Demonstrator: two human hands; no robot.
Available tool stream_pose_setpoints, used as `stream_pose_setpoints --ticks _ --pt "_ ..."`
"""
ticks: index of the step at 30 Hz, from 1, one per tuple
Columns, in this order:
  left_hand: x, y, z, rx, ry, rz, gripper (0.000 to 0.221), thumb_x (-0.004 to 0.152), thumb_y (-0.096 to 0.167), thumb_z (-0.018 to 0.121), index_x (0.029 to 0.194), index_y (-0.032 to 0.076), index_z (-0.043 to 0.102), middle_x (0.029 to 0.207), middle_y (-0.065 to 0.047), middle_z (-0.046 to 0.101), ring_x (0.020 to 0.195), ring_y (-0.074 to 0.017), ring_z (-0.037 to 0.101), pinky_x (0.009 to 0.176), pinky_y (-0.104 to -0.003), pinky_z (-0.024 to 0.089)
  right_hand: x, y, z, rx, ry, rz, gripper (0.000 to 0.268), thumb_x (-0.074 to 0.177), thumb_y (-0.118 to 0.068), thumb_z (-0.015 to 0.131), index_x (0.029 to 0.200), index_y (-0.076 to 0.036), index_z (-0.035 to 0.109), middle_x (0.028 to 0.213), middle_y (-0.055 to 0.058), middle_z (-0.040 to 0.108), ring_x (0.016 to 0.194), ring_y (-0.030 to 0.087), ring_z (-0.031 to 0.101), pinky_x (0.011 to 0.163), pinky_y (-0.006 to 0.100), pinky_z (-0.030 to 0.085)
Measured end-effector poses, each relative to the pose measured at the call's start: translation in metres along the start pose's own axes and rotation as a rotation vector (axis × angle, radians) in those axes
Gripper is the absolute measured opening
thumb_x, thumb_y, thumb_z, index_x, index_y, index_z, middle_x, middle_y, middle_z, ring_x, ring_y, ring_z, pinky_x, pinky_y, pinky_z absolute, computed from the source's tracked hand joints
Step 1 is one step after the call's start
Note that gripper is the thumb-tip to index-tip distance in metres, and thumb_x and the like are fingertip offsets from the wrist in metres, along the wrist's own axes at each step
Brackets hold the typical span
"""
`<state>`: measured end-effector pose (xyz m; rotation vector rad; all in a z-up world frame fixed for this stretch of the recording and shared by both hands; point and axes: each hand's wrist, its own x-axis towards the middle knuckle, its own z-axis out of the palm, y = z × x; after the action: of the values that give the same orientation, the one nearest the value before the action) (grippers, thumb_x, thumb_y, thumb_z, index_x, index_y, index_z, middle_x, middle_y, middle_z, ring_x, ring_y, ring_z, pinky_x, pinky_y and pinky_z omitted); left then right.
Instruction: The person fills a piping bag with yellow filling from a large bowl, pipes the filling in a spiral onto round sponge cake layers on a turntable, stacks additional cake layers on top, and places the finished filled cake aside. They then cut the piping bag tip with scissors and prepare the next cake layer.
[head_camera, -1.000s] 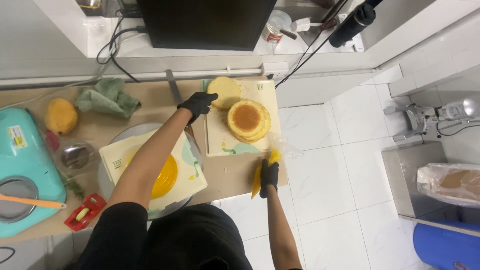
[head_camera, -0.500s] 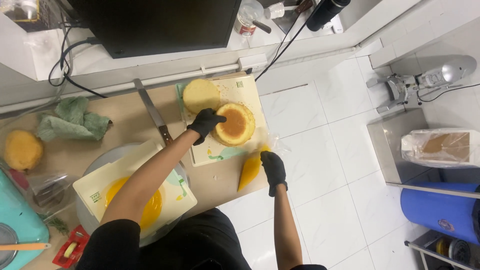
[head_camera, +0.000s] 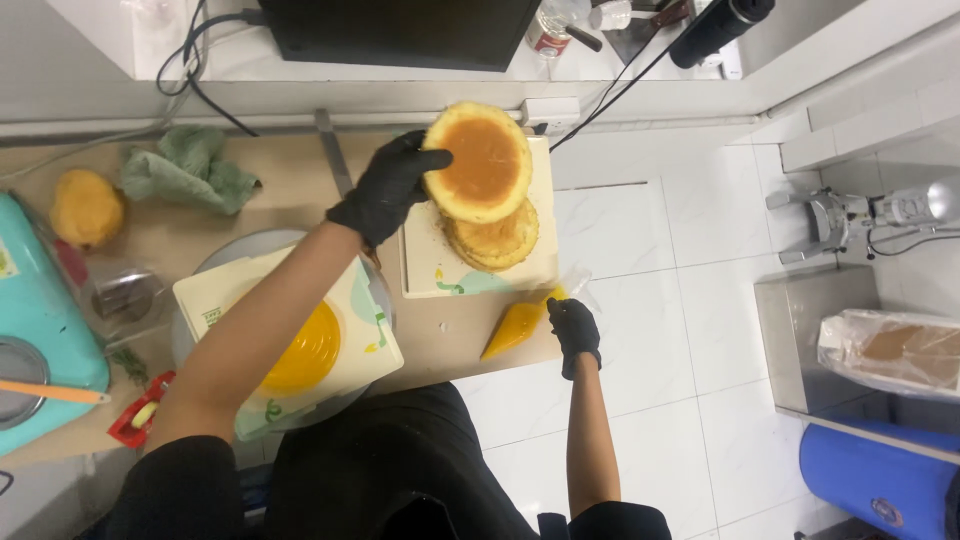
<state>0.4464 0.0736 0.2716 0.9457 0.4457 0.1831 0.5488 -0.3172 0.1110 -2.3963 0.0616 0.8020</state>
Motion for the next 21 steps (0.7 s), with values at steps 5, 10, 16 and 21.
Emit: stream_pose_setpoints --ticks 5,10,16,21 --pt "-0.101 0.028 -0.056 -0.269 0.025 0.04 0.039 0.092 0.012 0.072 0.128 0.0 0.061 0.118 -0.009 0.07 0.109 -0.0187 0.071 0.094 -0.03 0.062 0.023 0.025 0.013 -0.273 -0.001 -0.092 0.039 0.094 -0.046 0.068 0.101 -0.007 0.075 0.089 0.01 0.074 0.075 0.021 0.066 0.069 0.037 0.051" --pt "-0.192 -0.013 -0.126 -0.463 0.179 0.107 0.038 0.095 0.003 0.067 0.133 0.003 0.059 0.122 -0.007 0.068 0.114 -0.0169 0.067 0.1 -0.028 0.055 0.011 -0.032 0.019 -0.197 -0.006 -0.184 0.039 0.102 -0.042 0.063 0.1 -0.005 0.076 0.085 0.009 0.077 0.071 0.019 0.07 0.068 0.033 0.053" --pt "-0.276 -0.03 -0.14 -0.469 0.325 0.198 0.043 0.092 0.004 0.064 0.135 0.004 0.059 0.127 -0.007 0.068 0.12 -0.0193 0.068 0.103 -0.034 0.057 0.043 -0.08 0.046 0.365 -0.17 -0.363 0.036 0.094 -0.03 0.068 0.121 -0.007 0.063 0.095 0.008 0.07 0.075 0.019 0.07 0.064 0.03 0.054" --pt "-0.302 -0.054 -0.15 -0.372 0.413 0.251 0.041 0.095 0.005 0.066 0.136 0.003 0.06 0.127 -0.007 0.068 0.116 -0.02 0.067 0.097 -0.035 0.058 0.104 -0.095 0.066 0.555 -0.307 -0.106 0.046 0.092 -0.035 0.071 0.122 -0.001 0.062 0.096 0.014 0.063 0.073 0.027 0.069 0.058 0.036 0.054"
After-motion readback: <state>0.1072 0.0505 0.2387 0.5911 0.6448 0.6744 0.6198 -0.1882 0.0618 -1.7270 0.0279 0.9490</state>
